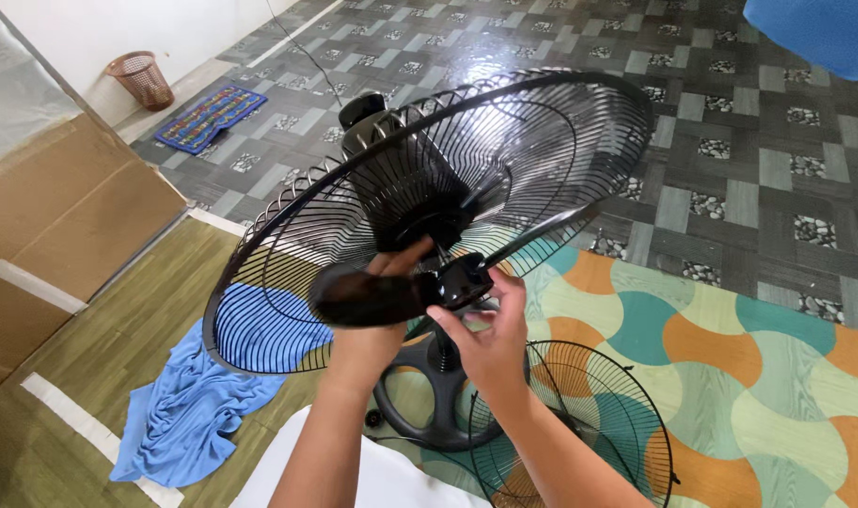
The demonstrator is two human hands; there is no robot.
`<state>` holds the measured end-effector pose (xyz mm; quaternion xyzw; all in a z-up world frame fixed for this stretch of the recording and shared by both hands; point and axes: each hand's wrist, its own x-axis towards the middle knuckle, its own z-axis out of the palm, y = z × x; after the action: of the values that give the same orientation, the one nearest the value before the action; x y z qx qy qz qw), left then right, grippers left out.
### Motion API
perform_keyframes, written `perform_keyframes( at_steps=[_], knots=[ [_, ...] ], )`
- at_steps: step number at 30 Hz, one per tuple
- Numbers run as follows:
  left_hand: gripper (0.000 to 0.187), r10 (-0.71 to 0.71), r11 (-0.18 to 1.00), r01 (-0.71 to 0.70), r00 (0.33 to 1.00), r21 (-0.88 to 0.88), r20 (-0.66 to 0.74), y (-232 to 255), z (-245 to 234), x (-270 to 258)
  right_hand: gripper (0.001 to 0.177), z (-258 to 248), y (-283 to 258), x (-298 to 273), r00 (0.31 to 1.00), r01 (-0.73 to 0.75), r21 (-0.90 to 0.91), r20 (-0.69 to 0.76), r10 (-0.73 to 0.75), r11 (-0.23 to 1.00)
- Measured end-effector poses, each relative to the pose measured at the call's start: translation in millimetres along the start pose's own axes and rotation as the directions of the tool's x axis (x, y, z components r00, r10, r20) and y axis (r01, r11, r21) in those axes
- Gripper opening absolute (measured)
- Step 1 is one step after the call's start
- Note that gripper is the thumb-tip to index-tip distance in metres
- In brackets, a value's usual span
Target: The person assembles a standing fan by attaching the front grill, inserting the fan blades, securing the center cap, and attaching the rear grill. The person then plugs in the power cord.
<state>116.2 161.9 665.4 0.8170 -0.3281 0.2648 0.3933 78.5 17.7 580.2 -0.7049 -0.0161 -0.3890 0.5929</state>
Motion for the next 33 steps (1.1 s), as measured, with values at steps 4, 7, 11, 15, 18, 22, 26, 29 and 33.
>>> perform_keyframes(
  at_steps=[4,7,11,15,18,22,26,29,33],
  knots=[
    [0.037,-0.293,0.874,0.168,0.931,0.455,0.22,-19,12,-1,0.072,-2,4,0,0.986,-0.168,0.257,0.03,0.166,0.952],
    [0.016,-0.14,0.906,0.077,0.982,0.415,0.123,-42,26,3,0.069,2,5,3,0.976,-0.215,0.27,0.028,0.216,0.938],
    [0.021,-0.111,0.933,0.04,0.978,0.358,0.179,-49,35,11,0.066,2,8,2,0.977,-0.211,0.296,0.037,0.21,0.932],
    [0.081,-0.236,0.927,0.101,0.905,0.361,0.354,-28,21,30,0.065,6,9,5,0.975,-0.218,0.329,0.027,0.222,0.919],
    [0.056,0.227,0.974,-0.227,0.974,-0.021,-0.003,-10,7,29,0.07,16,7,-2,0.994,-0.101,0.272,-0.011,0.108,0.957],
    [0.054,0.199,0.979,-0.202,0.977,0.032,0.082,-11,2,42,0.073,13,13,3,0.998,-0.06,0.21,0.006,0.06,0.976],
    [0.049,-0.102,0.991,0.075,0.961,0.111,0.257,-4,5,31,0.069,4,13,-6,0.995,-0.096,0.269,0.007,0.098,0.958],
    [0.046,0.019,0.995,-0.036,0.984,0.09,0.176,-5,10,28,0.07,3,10,-7,0.99,-0.135,0.253,0.007,0.138,0.958],
    [0.044,0.347,0.931,-0.343,0.938,0.122,-0.012,-12,9,30,0.071,10,13,0,0.994,-0.11,0.339,0.04,0.103,0.934]
  ],
)
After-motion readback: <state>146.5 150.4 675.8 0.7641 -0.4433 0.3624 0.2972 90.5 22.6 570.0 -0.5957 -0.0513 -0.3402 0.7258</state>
